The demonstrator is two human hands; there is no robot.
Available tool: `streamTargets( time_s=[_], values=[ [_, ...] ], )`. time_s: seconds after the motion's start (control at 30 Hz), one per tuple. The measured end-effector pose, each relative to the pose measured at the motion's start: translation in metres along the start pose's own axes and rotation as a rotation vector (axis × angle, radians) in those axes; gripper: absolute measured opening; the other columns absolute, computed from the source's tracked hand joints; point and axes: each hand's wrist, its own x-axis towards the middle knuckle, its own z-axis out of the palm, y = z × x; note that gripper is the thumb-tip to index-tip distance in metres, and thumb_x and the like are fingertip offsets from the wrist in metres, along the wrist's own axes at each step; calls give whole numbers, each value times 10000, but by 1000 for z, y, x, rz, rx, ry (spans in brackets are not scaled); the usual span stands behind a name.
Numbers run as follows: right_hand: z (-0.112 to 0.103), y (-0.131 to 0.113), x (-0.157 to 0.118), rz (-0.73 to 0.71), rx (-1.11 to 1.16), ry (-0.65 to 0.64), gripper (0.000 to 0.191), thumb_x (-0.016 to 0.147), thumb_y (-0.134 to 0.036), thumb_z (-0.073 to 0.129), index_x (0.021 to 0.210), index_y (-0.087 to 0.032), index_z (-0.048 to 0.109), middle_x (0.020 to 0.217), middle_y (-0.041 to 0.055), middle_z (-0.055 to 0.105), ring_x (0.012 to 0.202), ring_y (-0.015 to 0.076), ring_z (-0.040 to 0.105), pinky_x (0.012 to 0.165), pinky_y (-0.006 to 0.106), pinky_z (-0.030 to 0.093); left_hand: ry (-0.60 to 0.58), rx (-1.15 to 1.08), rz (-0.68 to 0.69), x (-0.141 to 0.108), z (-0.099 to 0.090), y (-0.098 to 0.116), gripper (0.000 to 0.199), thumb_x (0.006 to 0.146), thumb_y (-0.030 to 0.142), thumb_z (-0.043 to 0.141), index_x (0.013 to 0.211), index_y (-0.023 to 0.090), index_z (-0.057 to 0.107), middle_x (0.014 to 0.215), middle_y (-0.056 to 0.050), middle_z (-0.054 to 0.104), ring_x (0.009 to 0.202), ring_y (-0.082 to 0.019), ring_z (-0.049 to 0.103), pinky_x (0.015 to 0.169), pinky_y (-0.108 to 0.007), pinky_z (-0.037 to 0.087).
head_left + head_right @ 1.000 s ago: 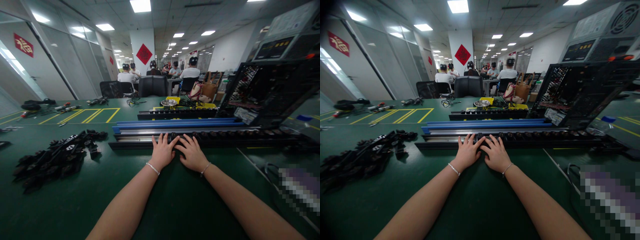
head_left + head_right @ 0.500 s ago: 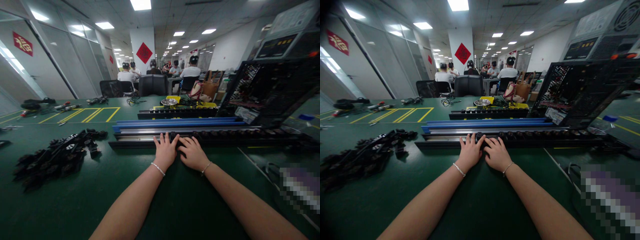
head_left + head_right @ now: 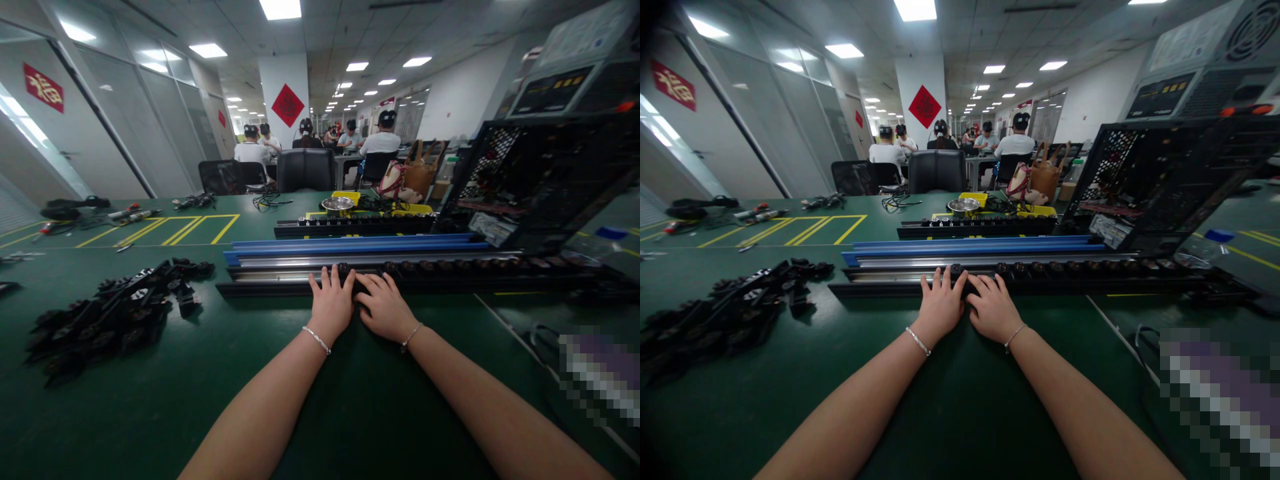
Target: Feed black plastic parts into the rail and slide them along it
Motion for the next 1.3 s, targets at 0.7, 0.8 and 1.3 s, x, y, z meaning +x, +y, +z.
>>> streamTargets(
  time_s=[0.7,0.8,1.3],
  values=[
    [-1,1,0,-9,-12,4,187,791,-256,507,883,-236,669,1337,61,491,1215,263,389,1072,503,185,18,-10,-47,-4,-4,-5,585,844,375,445,1406,263,330,1444,-165,354,1326,-347,288,1057,-567,192],
    [-1,1,0,-9,-14,4,191,802,-255,497,885,-234,667,1338,62,491,1218,262,390,1072,501,189,6,-11,-58,-4,-6,-7,580,842,366,450,1401,261,337,1440,-165,360,1327,-349,286,1053,-563,204],
    [-1,4,-1,-20,-7,19,228,788,-243,515,967,-244,655,1338,71,491,1220,266,396,1068,502,202,19,-20,-127,-7,-8,-15,539,831,321,473,1361,289,383,1440,-128,373,1336,-318,280,1055,-488,246]
  ],
)
